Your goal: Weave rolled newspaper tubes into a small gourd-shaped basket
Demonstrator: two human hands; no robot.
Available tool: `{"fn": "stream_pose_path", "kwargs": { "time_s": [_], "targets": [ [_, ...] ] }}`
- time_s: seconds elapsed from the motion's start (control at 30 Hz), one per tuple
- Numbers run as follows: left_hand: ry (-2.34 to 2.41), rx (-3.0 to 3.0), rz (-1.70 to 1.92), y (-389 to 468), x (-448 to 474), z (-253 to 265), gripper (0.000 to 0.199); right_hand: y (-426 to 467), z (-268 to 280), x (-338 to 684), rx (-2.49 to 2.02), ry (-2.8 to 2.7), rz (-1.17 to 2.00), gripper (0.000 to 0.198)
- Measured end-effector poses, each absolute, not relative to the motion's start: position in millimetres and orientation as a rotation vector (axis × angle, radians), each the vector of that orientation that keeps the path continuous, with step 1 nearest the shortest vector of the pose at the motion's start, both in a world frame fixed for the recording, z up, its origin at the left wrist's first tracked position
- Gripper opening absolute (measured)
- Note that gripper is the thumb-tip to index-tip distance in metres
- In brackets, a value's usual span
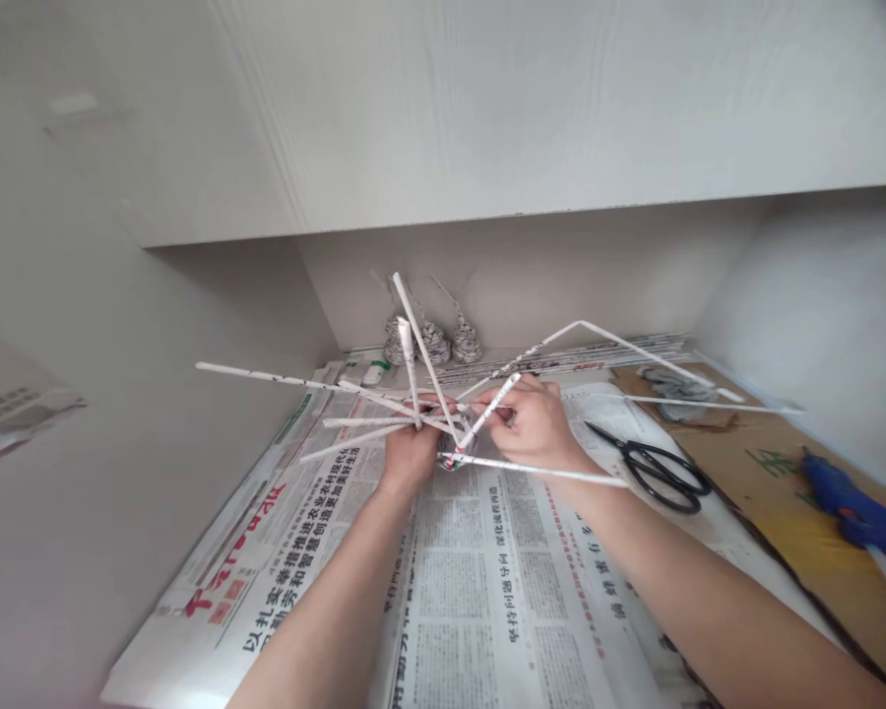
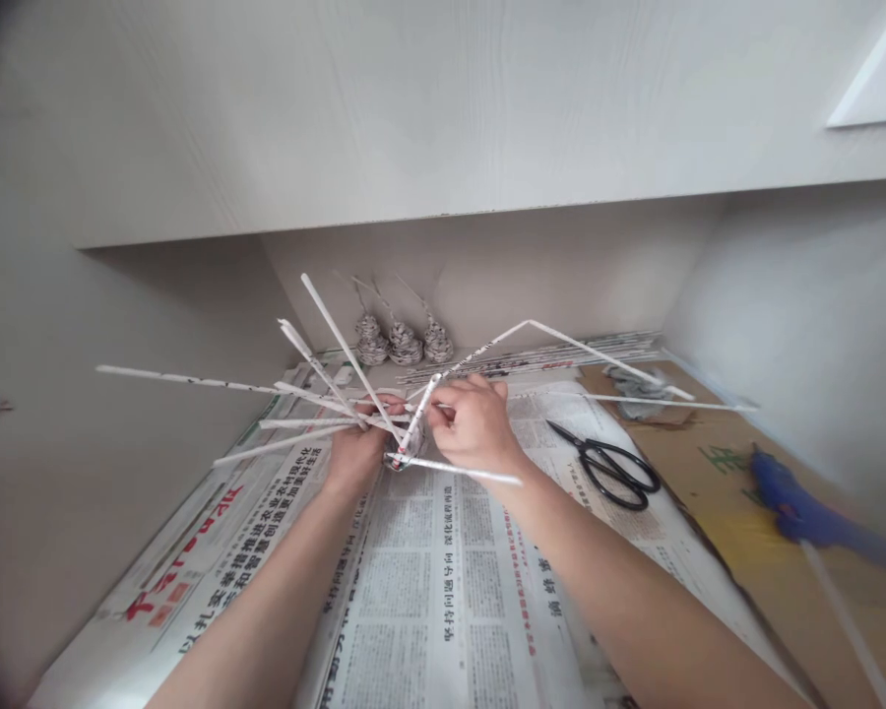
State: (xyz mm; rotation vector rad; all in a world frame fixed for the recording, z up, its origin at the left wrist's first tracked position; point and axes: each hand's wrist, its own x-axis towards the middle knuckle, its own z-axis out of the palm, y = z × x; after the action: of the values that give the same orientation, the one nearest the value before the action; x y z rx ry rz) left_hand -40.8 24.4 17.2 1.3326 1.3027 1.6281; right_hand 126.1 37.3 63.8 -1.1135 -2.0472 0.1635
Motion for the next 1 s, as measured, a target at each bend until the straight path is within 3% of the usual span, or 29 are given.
{"fn": "stream_pose_path", "kwargs": {
  "time_s": [1.0],
  "targets": [
    [1.236, 1.495, 1.611, 23.0, -37.9, 16.7, 0.011, 30.7, 68.8, 129.5, -1.109, -2.164, 0.103, 0.015]
  ]
}}
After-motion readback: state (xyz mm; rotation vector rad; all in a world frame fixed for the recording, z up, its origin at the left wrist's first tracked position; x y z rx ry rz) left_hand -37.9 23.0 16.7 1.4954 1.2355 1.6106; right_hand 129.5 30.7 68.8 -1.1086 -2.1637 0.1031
